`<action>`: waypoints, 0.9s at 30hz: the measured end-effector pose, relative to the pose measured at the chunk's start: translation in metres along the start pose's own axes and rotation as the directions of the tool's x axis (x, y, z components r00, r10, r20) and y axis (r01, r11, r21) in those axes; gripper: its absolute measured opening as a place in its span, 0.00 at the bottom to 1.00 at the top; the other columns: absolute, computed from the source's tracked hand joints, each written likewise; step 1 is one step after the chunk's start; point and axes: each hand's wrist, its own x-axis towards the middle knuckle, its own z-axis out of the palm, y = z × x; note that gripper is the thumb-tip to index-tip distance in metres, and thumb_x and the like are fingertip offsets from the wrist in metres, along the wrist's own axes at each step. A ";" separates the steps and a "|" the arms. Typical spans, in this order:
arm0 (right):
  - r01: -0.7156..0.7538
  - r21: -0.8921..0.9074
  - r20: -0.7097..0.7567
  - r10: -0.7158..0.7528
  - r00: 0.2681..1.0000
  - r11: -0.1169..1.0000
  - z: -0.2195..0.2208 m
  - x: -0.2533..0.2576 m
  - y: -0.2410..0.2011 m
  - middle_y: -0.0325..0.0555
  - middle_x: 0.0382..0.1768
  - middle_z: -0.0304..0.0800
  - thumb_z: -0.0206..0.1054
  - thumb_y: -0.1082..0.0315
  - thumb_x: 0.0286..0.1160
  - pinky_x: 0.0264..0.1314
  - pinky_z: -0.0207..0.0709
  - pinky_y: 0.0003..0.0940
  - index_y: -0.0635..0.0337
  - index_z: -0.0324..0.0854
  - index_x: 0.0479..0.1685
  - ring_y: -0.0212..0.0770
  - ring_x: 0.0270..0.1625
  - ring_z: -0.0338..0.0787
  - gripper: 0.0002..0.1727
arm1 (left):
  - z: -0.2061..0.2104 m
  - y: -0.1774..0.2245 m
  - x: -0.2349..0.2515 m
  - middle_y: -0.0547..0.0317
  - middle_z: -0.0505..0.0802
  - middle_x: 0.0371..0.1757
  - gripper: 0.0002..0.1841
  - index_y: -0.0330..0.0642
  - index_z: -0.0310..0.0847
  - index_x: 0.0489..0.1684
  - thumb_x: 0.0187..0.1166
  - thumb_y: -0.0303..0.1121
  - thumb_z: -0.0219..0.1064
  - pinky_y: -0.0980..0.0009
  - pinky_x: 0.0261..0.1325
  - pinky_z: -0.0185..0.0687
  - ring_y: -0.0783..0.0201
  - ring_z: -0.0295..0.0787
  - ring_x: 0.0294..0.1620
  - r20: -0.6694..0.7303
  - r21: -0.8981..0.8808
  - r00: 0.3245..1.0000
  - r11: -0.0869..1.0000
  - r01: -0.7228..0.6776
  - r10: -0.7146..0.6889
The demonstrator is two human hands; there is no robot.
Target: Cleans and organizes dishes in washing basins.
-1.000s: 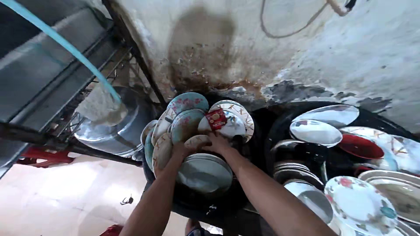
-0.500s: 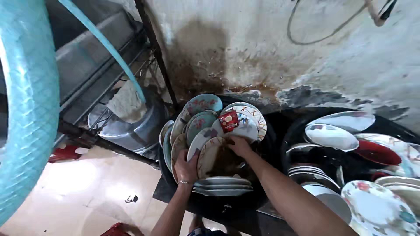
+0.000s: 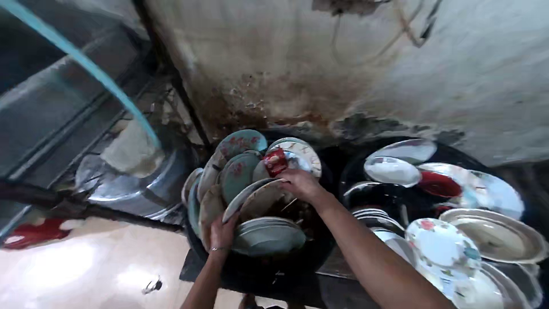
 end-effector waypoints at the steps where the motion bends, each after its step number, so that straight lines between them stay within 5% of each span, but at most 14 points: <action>1: 0.023 -0.048 -0.047 -0.025 0.999 0.999 -0.019 -0.010 -0.005 0.44 0.62 0.93 0.69 0.59 0.82 0.72 0.81 0.58 0.49 0.92 0.60 0.49 0.66 0.91 0.14 | 0.002 -0.002 0.001 0.52 0.96 0.43 0.16 0.39 0.90 0.54 0.81 0.42 0.73 0.54 0.56 0.90 0.61 0.94 0.45 0.043 0.035 0.999 0.999 0.015 -0.016; 5: 0.119 -0.077 -0.099 -0.126 0.987 0.990 -0.095 -0.060 -0.017 0.41 0.60 0.95 0.64 0.74 0.80 0.81 0.72 0.56 0.49 0.94 0.55 0.47 0.72 0.87 0.15 | 0.002 0.007 0.002 0.40 0.94 0.51 0.17 0.33 0.86 0.60 0.81 0.35 0.71 0.43 0.64 0.84 0.47 0.92 0.53 0.120 0.250 0.993 0.968 -0.013 -0.018; 8: 0.205 -0.131 -0.261 -0.233 0.937 0.970 -0.172 -0.114 -0.012 0.41 0.57 0.95 0.59 0.74 0.82 0.79 0.77 0.52 0.54 0.94 0.53 0.44 0.68 0.89 0.16 | 0.000 0.024 -0.001 0.36 0.93 0.50 0.17 0.33 0.87 0.58 0.78 0.35 0.72 0.36 0.62 0.83 0.41 0.92 0.53 0.145 0.397 0.989 0.917 -0.043 -0.017; 13: 0.049 -0.345 -0.353 -0.178 0.918 0.937 -0.274 -0.177 0.034 0.51 0.60 0.94 0.55 0.77 0.79 0.79 0.76 0.57 0.60 0.92 0.55 0.53 0.69 0.89 0.19 | 0.020 0.045 -0.027 0.39 0.92 0.60 0.18 0.40 0.86 0.69 0.87 0.37 0.63 0.41 0.70 0.81 0.43 0.90 0.63 0.167 0.347 0.924 0.857 -0.381 0.343; 17: 0.011 -0.455 -0.223 -0.126 0.967 0.891 -0.256 -0.150 0.110 0.47 0.57 0.95 0.61 0.83 0.75 0.81 0.64 0.70 0.52 0.94 0.50 0.58 0.71 0.86 0.19 | 0.034 0.060 -0.039 0.41 0.91 0.67 0.21 0.38 0.83 0.73 0.89 0.36 0.58 0.45 0.74 0.80 0.46 0.88 0.69 0.091 0.319 0.859 0.803 -0.504 0.503; 22: 0.089 -0.477 -0.107 -0.158 0.982 0.875 -0.185 -0.115 0.172 0.40 0.61 0.94 0.68 0.82 0.69 0.86 0.56 0.71 0.49 0.95 0.44 0.55 0.78 0.81 0.17 | 0.047 0.104 -0.061 0.42 0.93 0.62 0.20 0.30 0.85 0.66 0.87 0.35 0.58 0.61 0.71 0.84 0.58 0.91 0.65 -0.030 0.221 0.738 0.724 -0.653 0.674; 27: 0.026 -0.304 -0.074 -0.051 0.996 0.952 -0.113 -0.124 0.195 0.50 0.76 0.83 0.73 0.82 0.60 0.89 0.45 0.76 0.47 0.94 0.56 0.60 0.87 0.68 0.24 | 0.090 0.154 -0.094 0.48 0.94 0.54 0.21 0.25 0.82 0.63 0.86 0.38 0.60 0.73 0.63 0.88 0.73 0.92 0.56 -0.085 0.023 0.786 0.790 -0.613 0.612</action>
